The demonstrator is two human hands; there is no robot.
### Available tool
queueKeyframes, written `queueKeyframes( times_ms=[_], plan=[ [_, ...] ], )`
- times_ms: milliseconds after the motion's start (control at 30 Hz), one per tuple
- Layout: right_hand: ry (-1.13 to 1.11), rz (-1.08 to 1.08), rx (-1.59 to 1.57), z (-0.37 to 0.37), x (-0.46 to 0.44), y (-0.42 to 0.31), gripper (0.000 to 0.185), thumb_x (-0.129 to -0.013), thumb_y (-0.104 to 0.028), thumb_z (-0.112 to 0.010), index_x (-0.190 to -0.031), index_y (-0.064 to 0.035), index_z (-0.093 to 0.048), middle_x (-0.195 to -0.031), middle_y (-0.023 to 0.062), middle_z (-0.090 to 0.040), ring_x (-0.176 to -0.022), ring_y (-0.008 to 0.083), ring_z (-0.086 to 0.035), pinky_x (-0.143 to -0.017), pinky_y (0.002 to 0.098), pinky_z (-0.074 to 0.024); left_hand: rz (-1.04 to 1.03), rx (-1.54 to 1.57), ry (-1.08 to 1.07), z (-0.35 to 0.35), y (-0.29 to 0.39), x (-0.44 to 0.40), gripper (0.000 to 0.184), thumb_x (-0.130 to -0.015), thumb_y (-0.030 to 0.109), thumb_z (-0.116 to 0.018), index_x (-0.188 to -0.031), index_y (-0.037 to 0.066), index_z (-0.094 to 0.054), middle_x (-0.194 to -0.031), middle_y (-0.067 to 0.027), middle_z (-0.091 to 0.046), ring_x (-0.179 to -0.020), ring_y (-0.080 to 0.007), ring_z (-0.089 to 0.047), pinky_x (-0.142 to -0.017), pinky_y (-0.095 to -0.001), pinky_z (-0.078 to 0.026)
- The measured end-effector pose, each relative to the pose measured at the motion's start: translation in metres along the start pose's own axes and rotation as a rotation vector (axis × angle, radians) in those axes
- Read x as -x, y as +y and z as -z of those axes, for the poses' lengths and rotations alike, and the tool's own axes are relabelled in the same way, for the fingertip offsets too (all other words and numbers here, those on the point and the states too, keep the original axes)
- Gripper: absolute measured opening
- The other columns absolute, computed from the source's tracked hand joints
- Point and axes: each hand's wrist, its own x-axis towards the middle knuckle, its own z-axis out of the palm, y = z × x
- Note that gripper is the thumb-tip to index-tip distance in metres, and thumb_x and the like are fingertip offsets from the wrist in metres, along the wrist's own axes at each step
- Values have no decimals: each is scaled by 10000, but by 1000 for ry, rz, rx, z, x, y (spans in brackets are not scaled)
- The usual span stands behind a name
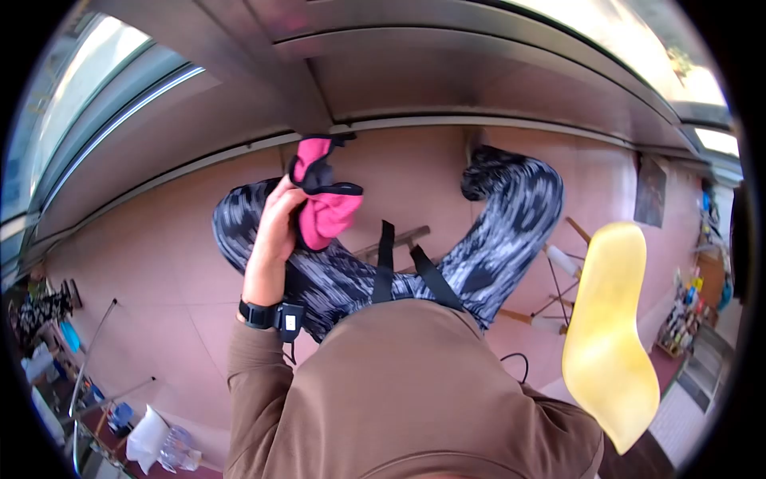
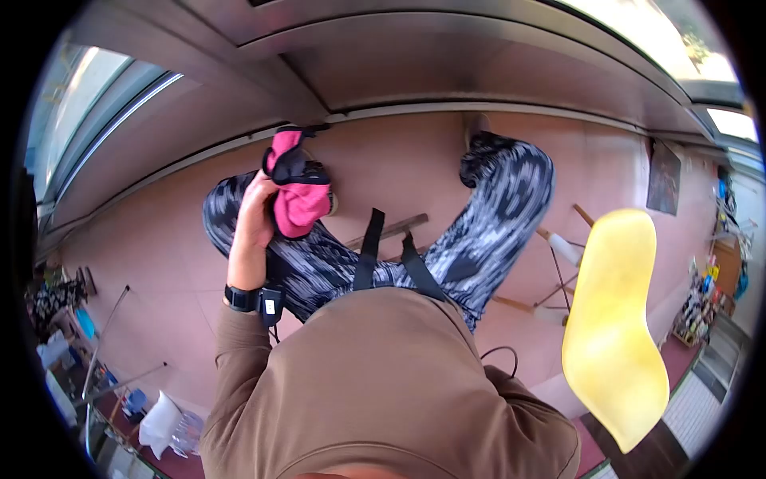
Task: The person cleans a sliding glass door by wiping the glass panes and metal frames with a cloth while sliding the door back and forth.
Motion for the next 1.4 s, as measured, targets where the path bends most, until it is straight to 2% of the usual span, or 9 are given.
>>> queueKeyframes(
  times_ms=[300, 500, 567, 633, 733, 867, 967, 1200, 1400],
  plan=[
    [-126, -87, 116, 37, -50, 14, 256, -941, -167, -448, -1145, -49, -549, -974, 100, -626, -957, 254, -623, -771, 372, -517, -47, 97, 119, 0, 20, 4, 312, -898, 75, -511, -1208, 49, -541, -1127, -49, -611, -1056, -138, -560, -957, -287, -415],
    [-437, -139, 440, 120, -79, -77, 256, -941, -168, -447, -1143, -50, -553, -974, 102, -630, -965, 259, -626, -772, 376, -519, -506, 142, 406, 18, 98, 17, 311, -965, 173, -477, -1268, 107, -476, -1160, -30, -582, -1011, -130, -589, -800, -323, -523],
    [-275, -4, 524, 134, -38, -178, 254, -948, -197, -445, -1105, -71, -600, -989, 125, -654, -1002, 298, -642, -752, 427, -544, -673, 70, 497, 32, 127, 15, 320, -963, 170, -506, -1277, 121, -472, -1152, -23, -583, -1027, -127, -583, -785, -333, -527],
    [331, 579, -465, 112, -8, -258, 350, -957, -229, -452, -1298, -156, -486, -1138, 95, -612, -895, 203, -612, -738, 348, -491, -957, -102, 536, -1, 174, 18, 295, -958, 146, -542, -1249, 118, -506, -1065, 3, -601, -964, -97, -587, -788, -279, -501],
    [201, 756, -362, 87, -18, -295, 405, -957, -185, -453, -1357, -146, -410, -1278, 97, -538, -1056, 177, -572, -855, 353, -451, -1376, -357, 407, -40, 210, 5, 179, -929, 33, -567, -1103, 69, -552, -987, 15, -522, -860, -57, -506, -747, -192, -425],
    [168, 1179, -422, 34, 3, -321, 434, -945, -111, -455, -1369, -61, -382, -1388, 126, -440, -1258, 227, -447, -1020, 362, -359, -1572, -1125, 685, -84, 241, -31, 353, -858, 65, -621, -1187, 86, -495, -1353, -165, -363, -1078, -315, -524, -900, -344, -455],
    [243, 1393, -355, -6, 68, -336, 478, -920, -59, -477, -1376, 10, -349, -1431, 147, -381, -1332, 267, -359, -1108, 379, -257, -1776, -1026, 669, -117, 241, -55, 661, -796, 39, -612, -1405, 167, -390, -1499, -216, -190, -1254, -437, -387, -981, -403, -413],
    [908, 1701, 302, -55, 112, -341, 500, -842, -120, -562, -1319, -36, -435, -1427, 179, -386, -1337, 368, -330, -1105, 476, -240, -1417, -1217, 635, -63, 160, -59, 695, -738, -47, -559, -1389, 132, -397, -1518, -231, -136, -1291, -462, -346, -988, -426, -420],
    [897, 1708, 318, -61, 114, -348, 453, -822, -101, -569, -1264, -41, -490, -1404, 175, -415, -1331, 358, -344, -1086, 476, -273, -1404, -1568, 630, -20, 120, -52, 581, -695, -59, -548, -1235, 151, -579, -1453, -211, -330, -1166, -361, -512, -957, -402, -452]
  ],
)
